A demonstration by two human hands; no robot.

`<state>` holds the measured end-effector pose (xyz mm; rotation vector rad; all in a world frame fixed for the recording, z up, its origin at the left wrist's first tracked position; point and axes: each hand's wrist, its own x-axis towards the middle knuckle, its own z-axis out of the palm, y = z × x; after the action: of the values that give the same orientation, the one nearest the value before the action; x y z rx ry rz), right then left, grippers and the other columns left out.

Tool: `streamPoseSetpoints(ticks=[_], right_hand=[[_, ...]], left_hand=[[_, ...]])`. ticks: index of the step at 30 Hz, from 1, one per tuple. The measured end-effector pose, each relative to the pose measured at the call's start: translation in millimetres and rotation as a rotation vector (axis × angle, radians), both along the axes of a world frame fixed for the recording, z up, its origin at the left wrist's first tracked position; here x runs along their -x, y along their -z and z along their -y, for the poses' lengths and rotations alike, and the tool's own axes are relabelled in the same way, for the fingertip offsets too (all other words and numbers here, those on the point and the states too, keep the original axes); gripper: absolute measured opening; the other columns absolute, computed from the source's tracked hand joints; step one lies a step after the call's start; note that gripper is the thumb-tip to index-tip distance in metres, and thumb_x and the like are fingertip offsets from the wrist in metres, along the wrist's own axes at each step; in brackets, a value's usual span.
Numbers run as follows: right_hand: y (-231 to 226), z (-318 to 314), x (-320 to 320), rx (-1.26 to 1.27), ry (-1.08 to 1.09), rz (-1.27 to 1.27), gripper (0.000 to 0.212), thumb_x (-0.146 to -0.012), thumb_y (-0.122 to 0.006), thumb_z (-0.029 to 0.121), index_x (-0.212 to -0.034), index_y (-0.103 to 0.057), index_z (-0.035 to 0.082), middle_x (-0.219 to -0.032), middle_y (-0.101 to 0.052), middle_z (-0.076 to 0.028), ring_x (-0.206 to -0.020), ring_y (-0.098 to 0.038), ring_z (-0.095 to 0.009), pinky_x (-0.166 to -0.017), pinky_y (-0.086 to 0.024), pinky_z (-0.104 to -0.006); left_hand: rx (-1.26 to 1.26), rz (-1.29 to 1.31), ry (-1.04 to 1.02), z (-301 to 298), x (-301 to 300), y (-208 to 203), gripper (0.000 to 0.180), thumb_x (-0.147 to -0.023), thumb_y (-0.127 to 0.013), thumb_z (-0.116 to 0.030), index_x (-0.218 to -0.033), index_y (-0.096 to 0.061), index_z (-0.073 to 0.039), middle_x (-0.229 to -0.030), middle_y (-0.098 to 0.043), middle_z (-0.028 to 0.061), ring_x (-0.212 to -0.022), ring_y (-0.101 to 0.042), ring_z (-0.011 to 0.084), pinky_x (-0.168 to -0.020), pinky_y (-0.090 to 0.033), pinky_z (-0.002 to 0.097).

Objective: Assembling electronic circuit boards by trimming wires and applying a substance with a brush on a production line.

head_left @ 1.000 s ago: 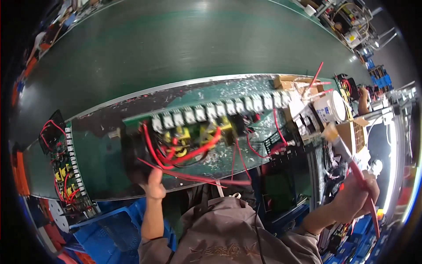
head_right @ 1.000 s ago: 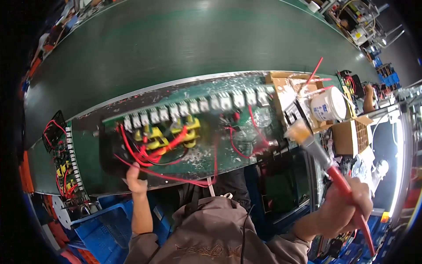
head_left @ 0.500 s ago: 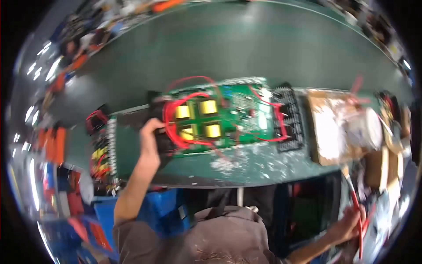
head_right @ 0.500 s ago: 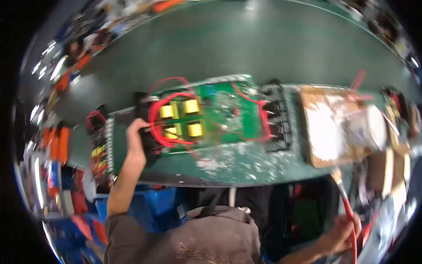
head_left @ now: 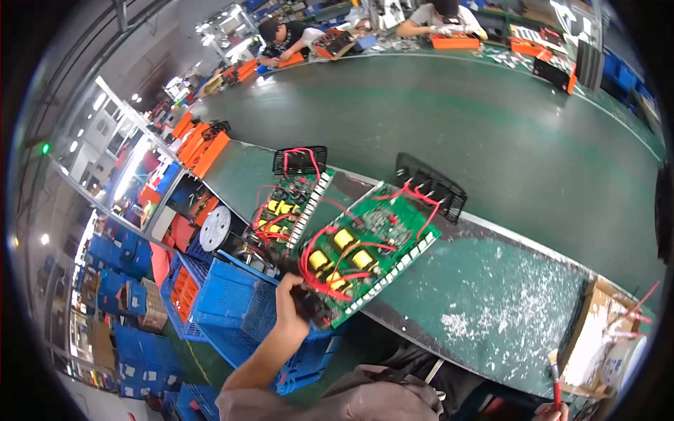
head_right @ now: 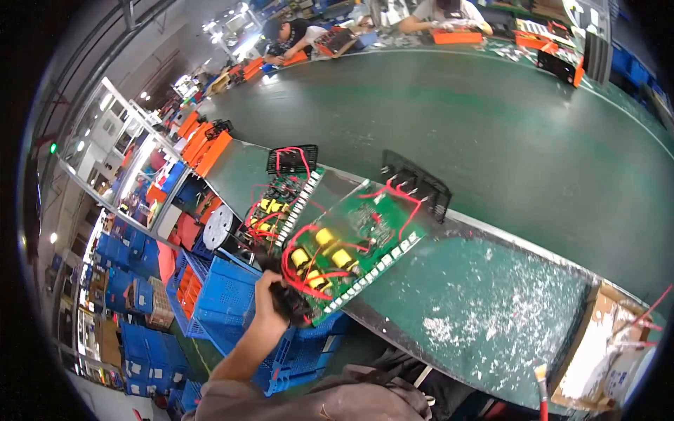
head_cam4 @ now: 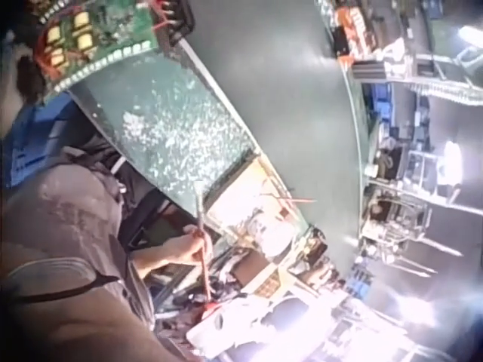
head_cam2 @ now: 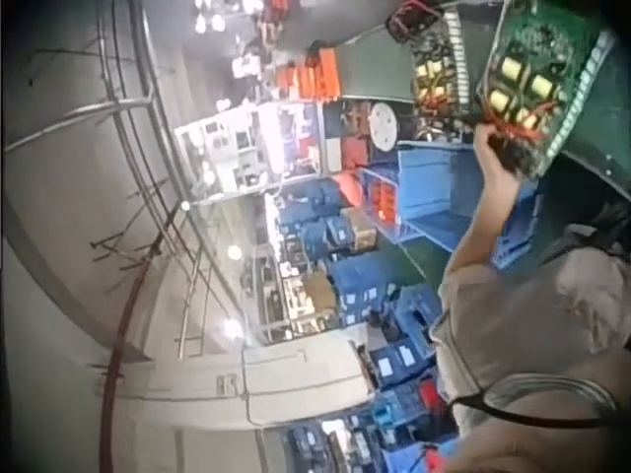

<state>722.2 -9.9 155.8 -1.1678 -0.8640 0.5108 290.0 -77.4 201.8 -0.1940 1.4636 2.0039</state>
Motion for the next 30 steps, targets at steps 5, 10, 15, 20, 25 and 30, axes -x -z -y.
streamPoseSetpoints(ticks=[5, 10, 15, 20, 25, 30], right_hand=[[-8.6, -18.7, 40.9, 0.031, -0.085, 0.002, 0.007, -0.085, -0.056, 0.005, -0.082, -0.06, 0.0, -0.062, -0.057, -0.014, -0.049, -0.053, -0.02, -0.048, -0.044, -0.0287], [-13.4, -19.2, 47.2, 0.068, -0.275, -0.013, 0.017, -0.086, -0.065, 0.015, -0.082, -0.062, -0.001, -0.064, -0.058, -0.013, -0.052, -0.053, -0.019, -0.05, -0.045, -0.0291], [-11.7, -18.5, 41.3, 0.047, -0.323, -0.082, 0.019, -0.086, -0.066, 0.017, -0.084, -0.061, -0.002, -0.068, -0.058, -0.014, -0.053, -0.053, -0.02, -0.049, -0.046, -0.0306], [-29.6, -15.4, 47.8, 0.165, -0.476, -0.14, 0.017, -0.087, -0.064, 0.014, -0.087, -0.062, -0.002, -0.071, -0.06, -0.015, -0.054, -0.056, -0.021, -0.046, -0.046, -0.0299], [7.4, -21.8, 12.3, 0.061, -0.591, 0.029, 0.024, -0.096, -0.052, 0.012, -0.109, -0.055, -0.007, -0.09, -0.06, -0.025, -0.074, -0.057, -0.027, -0.067, -0.053, -0.0414], [0.7, -18.2, 18.2, 0.104, -0.553, -0.009, 0.03, -0.094, -0.057, 0.016, -0.113, -0.054, -0.006, -0.093, -0.059, -0.028, -0.081, -0.059, -0.027, -0.071, -0.053, -0.0433]], left_hand=[[-0.132, 0.139, -0.087, 15.0, 7.1, 33.9, 0.039, -0.072, -0.049, -0.025, -0.101, -0.062, -0.001, -0.098, -0.066, 0.0139, -0.087, -0.063, 0.0302, -0.083, -0.052, 0.0431], [-0.201, 0.179, -0.186, 18.1, 18.6, 53.7, 0.034, -0.072, -0.052, -0.023, -0.096, -0.063, -0.002, -0.092, -0.067, 0.0129, -0.08, -0.064, 0.03, -0.076, -0.054, 0.0435], [-0.26, 0.089, -0.315, 9.2, 50.3, 84.3, 0.042, -0.071, -0.048, -0.021, -0.104, -0.06, 0.003, -0.101, -0.065, 0.0188, -0.09, -0.063, 0.0345, -0.087, -0.051, 0.046], [-0.293, 0.204, -0.328, -0.7, 51.0, 65.7, 0.048, -0.068, -0.049, -0.017, -0.109, -0.058, 0.004, -0.108, -0.063, 0.021, -0.097, -0.06, 0.0379, -0.093, -0.048, 0.0507], [-0.265, 0.159, -0.378, 2.6, 59.2, 73.1, 0.036, -0.068, -0.05, -0.014, -0.099, -0.06, 0.001, -0.099, -0.065, 0.016, -0.089, -0.062, 0.0345, -0.087, -0.05, 0.0489], [-0.318, 0.141, -0.4, -9.0, 56.1, 59.9, 0.037, -0.066, -0.05, -0.013, -0.099, -0.06, 0.001, -0.1, -0.064, 0.0168, -0.09, -0.062, 0.0358, -0.087, -0.05, 0.0513]])
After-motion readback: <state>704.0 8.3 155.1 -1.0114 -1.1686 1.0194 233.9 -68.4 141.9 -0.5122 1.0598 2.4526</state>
